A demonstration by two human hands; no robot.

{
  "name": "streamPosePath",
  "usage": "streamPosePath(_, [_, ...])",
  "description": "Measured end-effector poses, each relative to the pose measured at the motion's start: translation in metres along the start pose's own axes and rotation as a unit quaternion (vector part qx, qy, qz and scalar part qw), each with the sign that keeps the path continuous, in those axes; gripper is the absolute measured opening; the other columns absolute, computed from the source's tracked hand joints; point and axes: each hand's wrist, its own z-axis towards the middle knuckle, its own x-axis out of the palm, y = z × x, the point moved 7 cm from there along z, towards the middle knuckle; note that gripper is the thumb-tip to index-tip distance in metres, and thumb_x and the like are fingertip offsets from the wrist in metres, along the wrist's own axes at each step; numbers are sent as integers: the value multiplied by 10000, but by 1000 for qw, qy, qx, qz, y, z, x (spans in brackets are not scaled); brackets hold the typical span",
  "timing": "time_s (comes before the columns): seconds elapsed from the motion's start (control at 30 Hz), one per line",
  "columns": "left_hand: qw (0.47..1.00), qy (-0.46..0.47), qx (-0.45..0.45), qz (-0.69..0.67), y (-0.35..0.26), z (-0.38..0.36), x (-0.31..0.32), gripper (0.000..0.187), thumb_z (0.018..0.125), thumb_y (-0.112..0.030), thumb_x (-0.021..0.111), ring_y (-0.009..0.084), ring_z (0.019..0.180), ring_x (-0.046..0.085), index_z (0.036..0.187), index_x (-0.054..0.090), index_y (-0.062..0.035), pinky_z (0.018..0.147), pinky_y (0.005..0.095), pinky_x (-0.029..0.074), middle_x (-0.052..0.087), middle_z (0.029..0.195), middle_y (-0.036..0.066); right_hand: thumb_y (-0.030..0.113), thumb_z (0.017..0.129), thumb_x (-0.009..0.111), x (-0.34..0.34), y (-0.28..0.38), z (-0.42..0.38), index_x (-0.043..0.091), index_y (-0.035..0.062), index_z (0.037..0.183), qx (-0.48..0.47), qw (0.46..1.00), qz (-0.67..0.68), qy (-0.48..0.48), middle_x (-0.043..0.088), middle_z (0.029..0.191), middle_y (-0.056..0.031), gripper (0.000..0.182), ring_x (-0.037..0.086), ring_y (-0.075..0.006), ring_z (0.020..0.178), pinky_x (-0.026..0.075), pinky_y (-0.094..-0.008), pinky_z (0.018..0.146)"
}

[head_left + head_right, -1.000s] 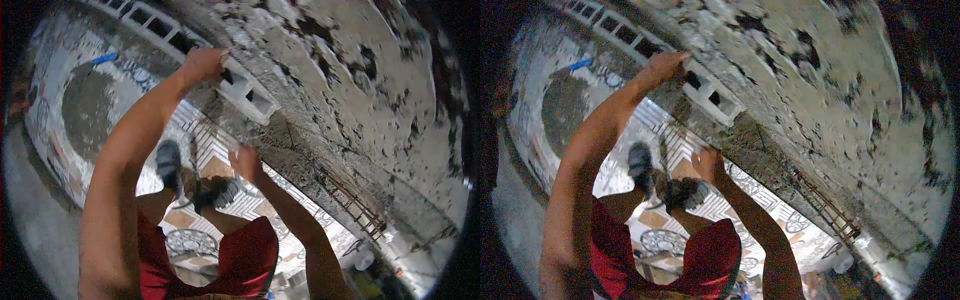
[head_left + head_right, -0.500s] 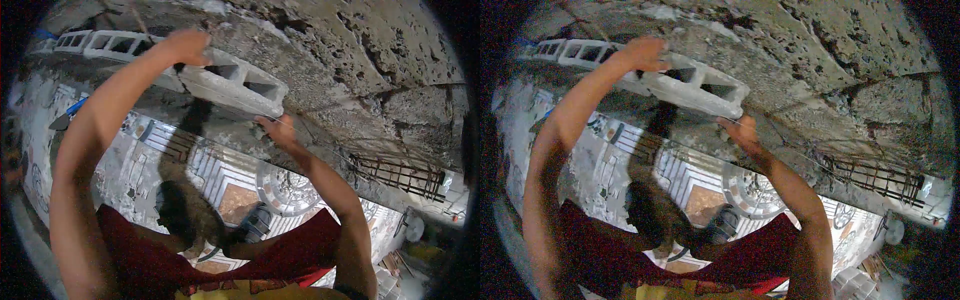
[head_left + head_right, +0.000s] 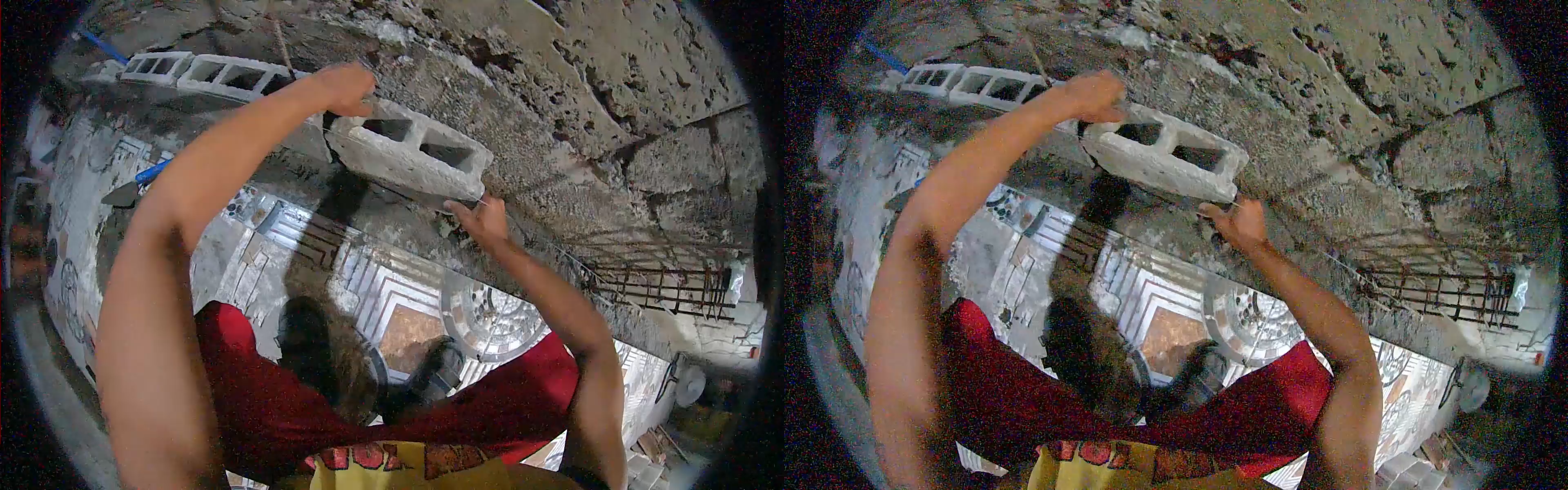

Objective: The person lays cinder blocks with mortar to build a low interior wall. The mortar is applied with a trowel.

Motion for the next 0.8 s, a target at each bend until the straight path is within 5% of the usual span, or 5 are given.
streamPosePath(0.07, [1000,-15,-9,18,6,4,5,457,767,-389,615,364,1041,517,1020,594,-9,844,460,454,559,1051,206,445,677,713,6,-12,-1,630,5,982,119,990,-39,58,661,739,-158,542,651,-290,681,502,-368,645])
streamPosePath(0.17, [998,-64,26,9,6,7,5,432,741,-382,637,362,948,581,937,619,2,817,432,478,617,934,216,538,705,648,20,-34,3,621,77,1042,92,991,-91,35,657,840,-166,572,645,-315,800,513,-408,717])
streamPosePath(0.2, [998,-52,36,-4,9,9,10,439,757,-399,615,364,941,581,962,613,-10,818,428,477,613,928,211,483,667,708,24,-41,6,644,2,914,28,997,-62,-22,642,673,-135,545,612,-250,579,483,-371,582])
streamPosePath(0.3, [999,-43,22,-15,3,5,6,452,761,-410,608,369,967,566,987,606,-19,829,437,469,605,950,206,499,675,695,21,-36,3,649,5,842,167,980,-85,65,629,636,-123,524,594,-252,548,478,-383,564])
streamPosePath(0.8, [1000,-4,-11,-11,-6,1,5,552,772,-409,579,396,1061,490,1162,506,-25,886,460,425,544,1102,243,581,714,616,31,-40,-1,607,55,1016,117,978,-140,97,633,791,-186,606,615,-356,750,498,-441,685])
